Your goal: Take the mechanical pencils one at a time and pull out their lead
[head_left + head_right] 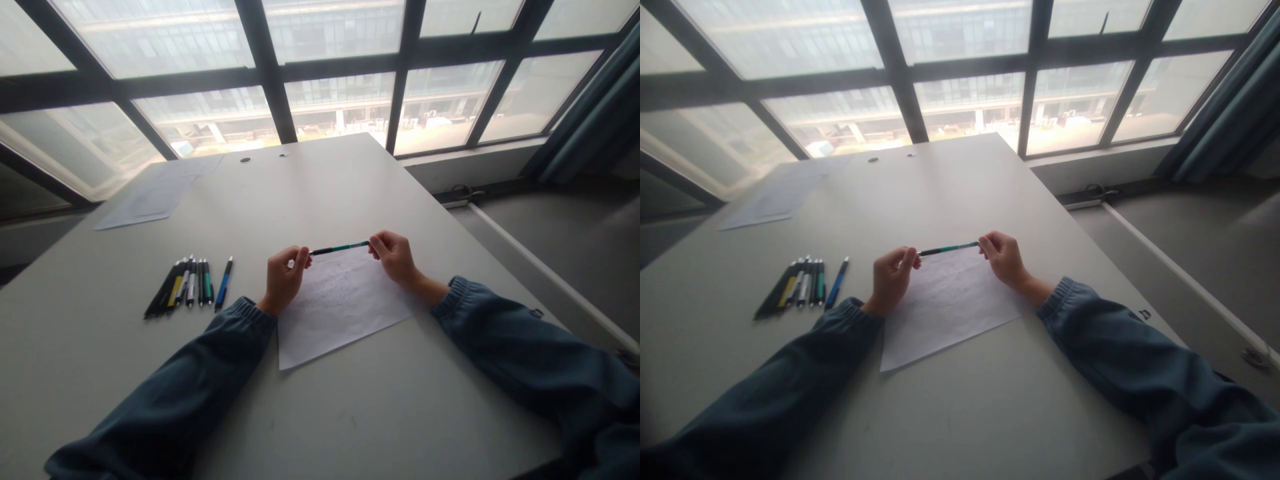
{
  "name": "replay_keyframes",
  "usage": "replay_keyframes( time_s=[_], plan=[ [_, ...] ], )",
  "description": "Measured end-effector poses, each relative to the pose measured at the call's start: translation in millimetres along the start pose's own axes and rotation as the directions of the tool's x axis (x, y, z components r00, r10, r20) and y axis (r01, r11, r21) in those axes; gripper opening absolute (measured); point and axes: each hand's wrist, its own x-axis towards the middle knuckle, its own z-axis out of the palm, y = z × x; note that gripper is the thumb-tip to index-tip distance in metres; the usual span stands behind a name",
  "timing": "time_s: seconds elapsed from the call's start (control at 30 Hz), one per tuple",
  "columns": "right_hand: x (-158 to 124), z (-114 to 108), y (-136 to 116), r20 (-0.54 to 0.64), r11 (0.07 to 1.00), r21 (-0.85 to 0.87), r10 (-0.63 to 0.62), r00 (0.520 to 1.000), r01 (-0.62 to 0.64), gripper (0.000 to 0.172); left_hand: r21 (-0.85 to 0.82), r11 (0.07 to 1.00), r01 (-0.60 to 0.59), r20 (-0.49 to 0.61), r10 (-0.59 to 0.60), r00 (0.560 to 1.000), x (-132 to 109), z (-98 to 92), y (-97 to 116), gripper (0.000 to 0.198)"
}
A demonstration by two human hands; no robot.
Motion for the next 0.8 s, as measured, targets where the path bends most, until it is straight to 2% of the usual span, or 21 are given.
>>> replay_keyframes(
  time_s=[0.8],
  plan=[
    [0.4,0.1,2.5,0.027,1.000,-0.012,0.024,0.999,-0.024,0.047,0.037,0.999,0.025,0.000,-0.025,1.000,-0.4,-0.4,2.4,0.049]
  ],
)
